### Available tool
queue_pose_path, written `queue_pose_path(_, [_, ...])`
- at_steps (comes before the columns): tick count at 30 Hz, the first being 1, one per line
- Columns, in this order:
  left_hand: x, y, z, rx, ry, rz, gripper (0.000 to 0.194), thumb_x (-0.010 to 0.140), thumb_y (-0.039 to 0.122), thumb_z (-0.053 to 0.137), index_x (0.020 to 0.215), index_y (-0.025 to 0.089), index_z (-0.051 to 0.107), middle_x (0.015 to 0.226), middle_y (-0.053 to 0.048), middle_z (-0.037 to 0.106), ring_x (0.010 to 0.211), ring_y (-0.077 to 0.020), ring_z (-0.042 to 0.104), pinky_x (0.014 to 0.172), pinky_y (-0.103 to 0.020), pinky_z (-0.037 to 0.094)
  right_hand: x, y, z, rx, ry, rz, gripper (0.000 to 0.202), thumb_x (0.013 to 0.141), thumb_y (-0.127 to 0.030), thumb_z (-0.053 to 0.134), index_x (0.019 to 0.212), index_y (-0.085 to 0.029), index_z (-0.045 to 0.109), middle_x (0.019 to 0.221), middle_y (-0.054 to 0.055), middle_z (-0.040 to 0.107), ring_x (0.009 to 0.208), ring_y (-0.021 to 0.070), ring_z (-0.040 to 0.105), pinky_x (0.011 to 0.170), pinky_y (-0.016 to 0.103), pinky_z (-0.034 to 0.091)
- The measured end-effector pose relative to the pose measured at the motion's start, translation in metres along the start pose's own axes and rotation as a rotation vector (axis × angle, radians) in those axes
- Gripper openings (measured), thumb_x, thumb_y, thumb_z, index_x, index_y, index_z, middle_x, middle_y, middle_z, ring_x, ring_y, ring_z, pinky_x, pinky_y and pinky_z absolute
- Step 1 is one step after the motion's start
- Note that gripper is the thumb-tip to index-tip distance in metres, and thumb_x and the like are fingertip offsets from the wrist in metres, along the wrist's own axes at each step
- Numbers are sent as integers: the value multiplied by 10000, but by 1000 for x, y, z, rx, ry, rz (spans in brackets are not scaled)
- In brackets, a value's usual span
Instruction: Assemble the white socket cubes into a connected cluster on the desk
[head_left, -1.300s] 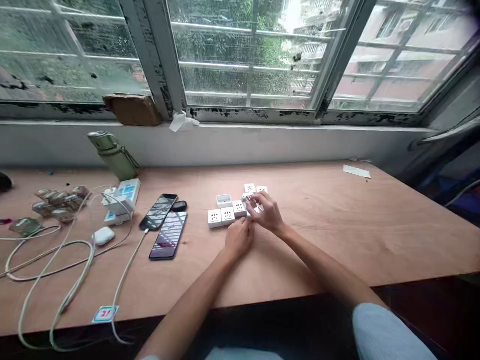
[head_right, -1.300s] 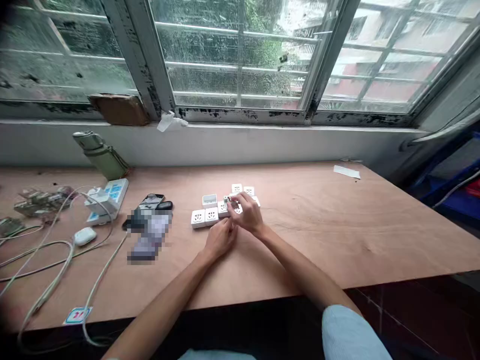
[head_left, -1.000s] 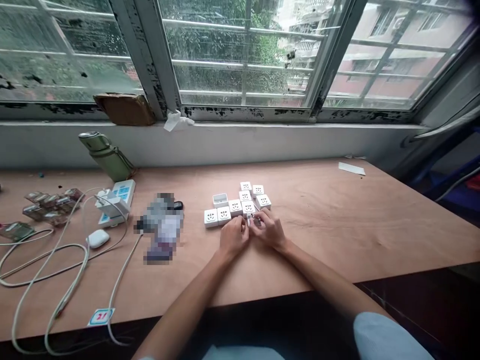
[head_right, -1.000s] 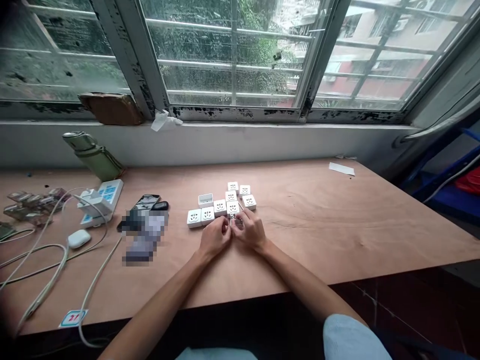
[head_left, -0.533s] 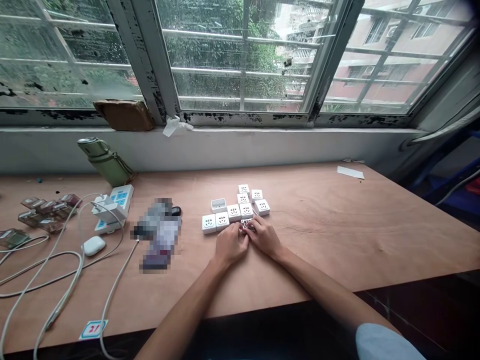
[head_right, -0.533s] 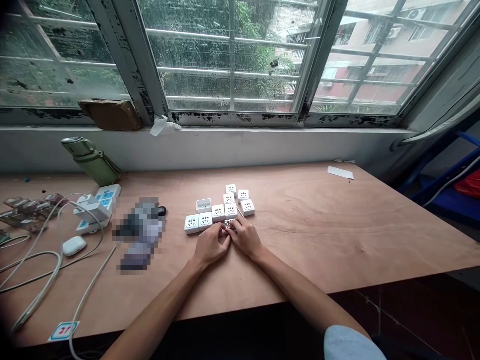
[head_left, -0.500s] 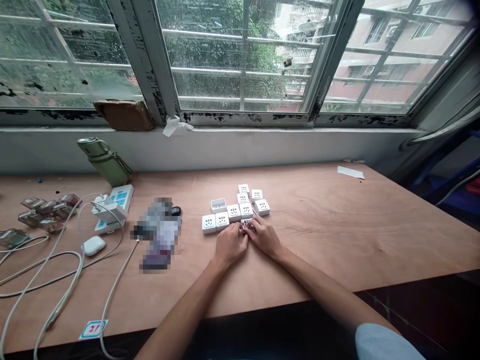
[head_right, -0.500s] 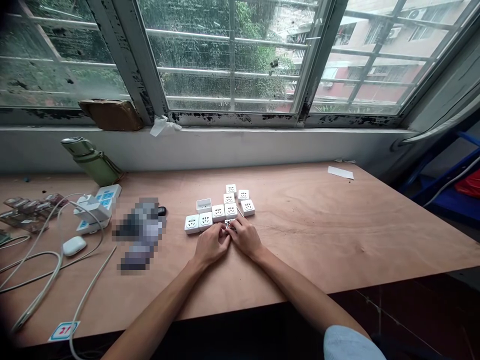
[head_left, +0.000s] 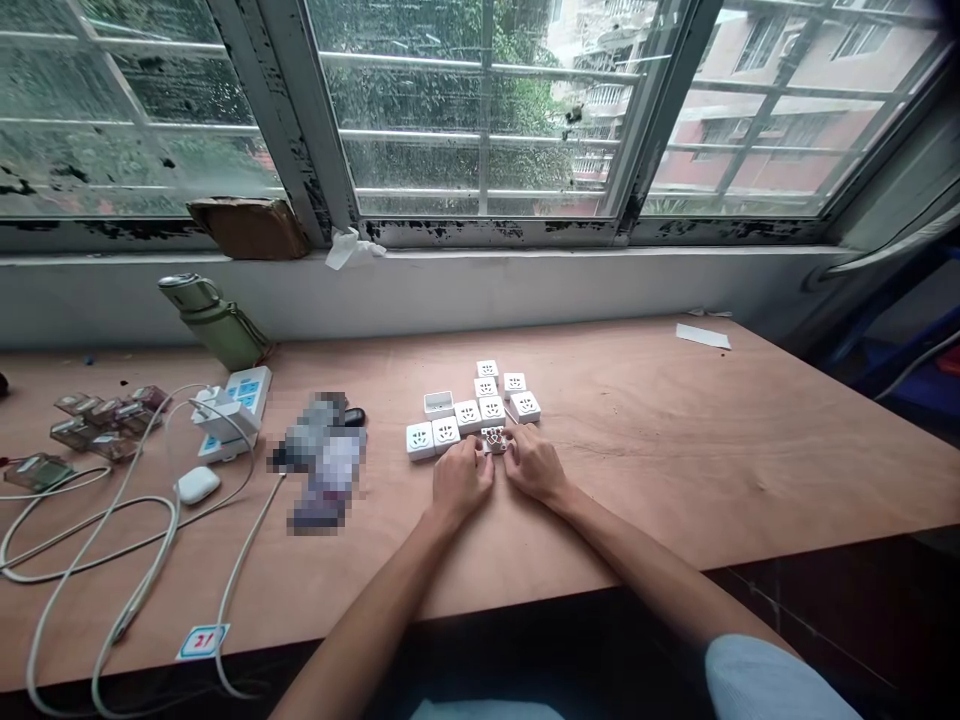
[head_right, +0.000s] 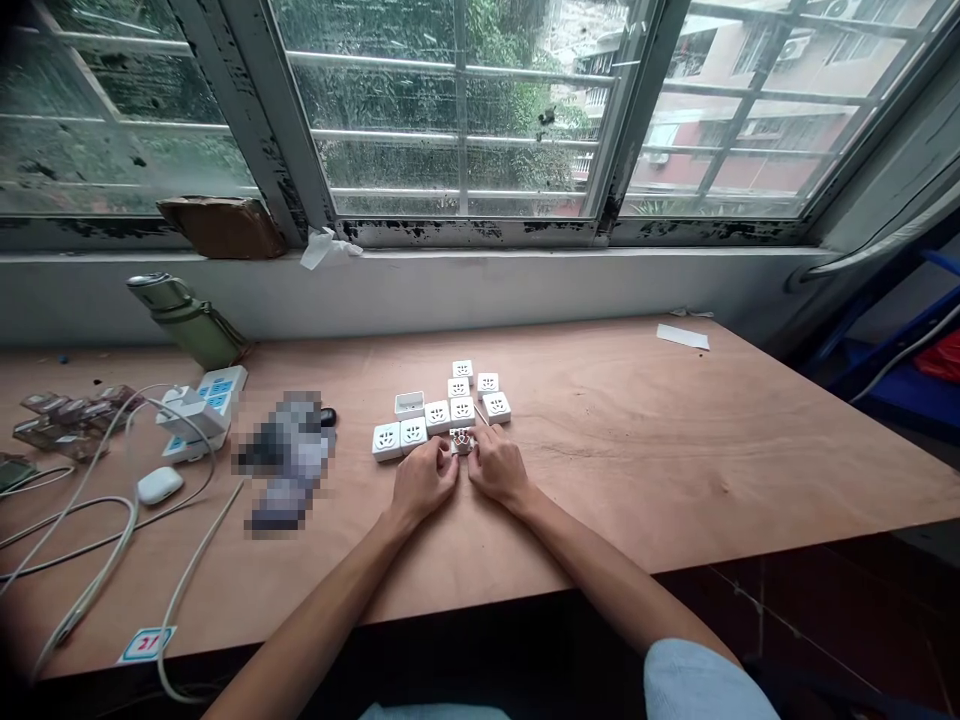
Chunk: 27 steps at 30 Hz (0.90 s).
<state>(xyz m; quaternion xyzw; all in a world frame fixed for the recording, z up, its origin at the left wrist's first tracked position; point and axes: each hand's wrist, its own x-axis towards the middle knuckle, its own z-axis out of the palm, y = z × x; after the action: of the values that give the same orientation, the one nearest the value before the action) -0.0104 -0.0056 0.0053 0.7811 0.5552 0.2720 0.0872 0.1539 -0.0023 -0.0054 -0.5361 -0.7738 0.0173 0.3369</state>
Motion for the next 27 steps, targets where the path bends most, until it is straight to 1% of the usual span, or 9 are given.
queue_pose_path(3, [0, 1, -1, 40, -11, 55, 101, 891, 256, 505, 813, 202, 540, 802, -34, 645, 759, -181, 601, 650, -283, 400, 0, 0, 1, -51, -7, -3, 266, 812, -79, 469, 1041, -160, 580, 914, 83, 659, 868, 222, 581, 733, 317, 490])
queue_pose_path(5, [1, 0, 0, 50, -13, 68, 133, 906, 247, 479, 799, 203, 543, 804, -38, 643, 764, -181, 599, 656, -285, 400, 0, 0, 1, -77, -18, -7, 251, 818, -84, 462, 1023, -163, 583, 889, 79, 656, 840, 217, 577, 739, 317, 476])
queue_pose_path(12, [0, 1, -1, 32, -38, 66, 165, 928, 246, 451, 833, 202, 577, 831, -52, 650, 790, -192, 610, 679, -291, 430, 0, 0, 0, -84, -14, -17, 252, 820, -86, 456, 1015, -178, 586, 872, 82, 653, 805, 222, 572, 721, 325, 456])
queue_pose_path(16, [5, -1, -12, -52, 2, 77, 201, 951, 247, 411, 917, 201, 604, 889, -57, 665, 821, -185, 619, 719, -295, 468, 1, 2, 0, -56, 5, -38, 248, 813, -77, 461, 1001, -167, 596, 880, 90, 652, 827, 230, 572, 735, 337, 467])
queue_pose_path(18, [16, -8, -21, -65, 68, 76, 208, 950, 252, 414, 973, 192, 612, 947, -72, 670, 875, -198, 618, 776, -314, 485, 2, 2, 0, -56, 14, -37, 261, 808, -66, 463, 1009, -164, 597, 882, 89, 654, 831, 226, 572, 739, 335, 471])
queue_pose_path(21, [41, -30, -35, 24, 129, -20, 224, 900, 264, 486, 1067, 187, 614, 1066, -106, 650, 1015, -264, 590, 859, -377, 482, 2, 2, 0, -54, 16, -36, 274, 801, -53, 465, 1014, -161, 600, 880, 88, 657, 829, 222, 575, 744, 335, 476])
queue_pose_path(22, [50, -40, -38, 49, 132, -60, 272, 875, 280, 522, 1116, 184, 603, 1114, -121, 634, 1069, -289, 570, 893, -399, 473, 2, 2, 0, -51, 16, -34, 271, 800, -51, 466, 1008, -160, 602, 873, 87, 657, 825, 222, 576, 739, 336, 477])
queue_pose_path(24, [67, -58, -41, 51, 124, -129, 472, 803, 313, 608, 1247, 168, 540, 1236, -146, 586, 1170, -320, 526, 971, -424, 439, 3, 1, 0, -45, 17, -26, 262, 805, -52, 470, 1004, -159, 603, 861, 85, 656, 819, 223, 578, 726, 334, 479])
queue_pose_path(27, [83, -77, -39, -17, 25, -164, 686, 749, 345, 658, 1359, 123, 435, 1362, -177, 516, 1255, -328, 482, 1029, -417, 401, 3, 1, 0, -29, 14, -19, 263, 821, -53, 475, 1028, -155, 600, 874, 88, 664, 830, 225, 583, 722, 330, 486])
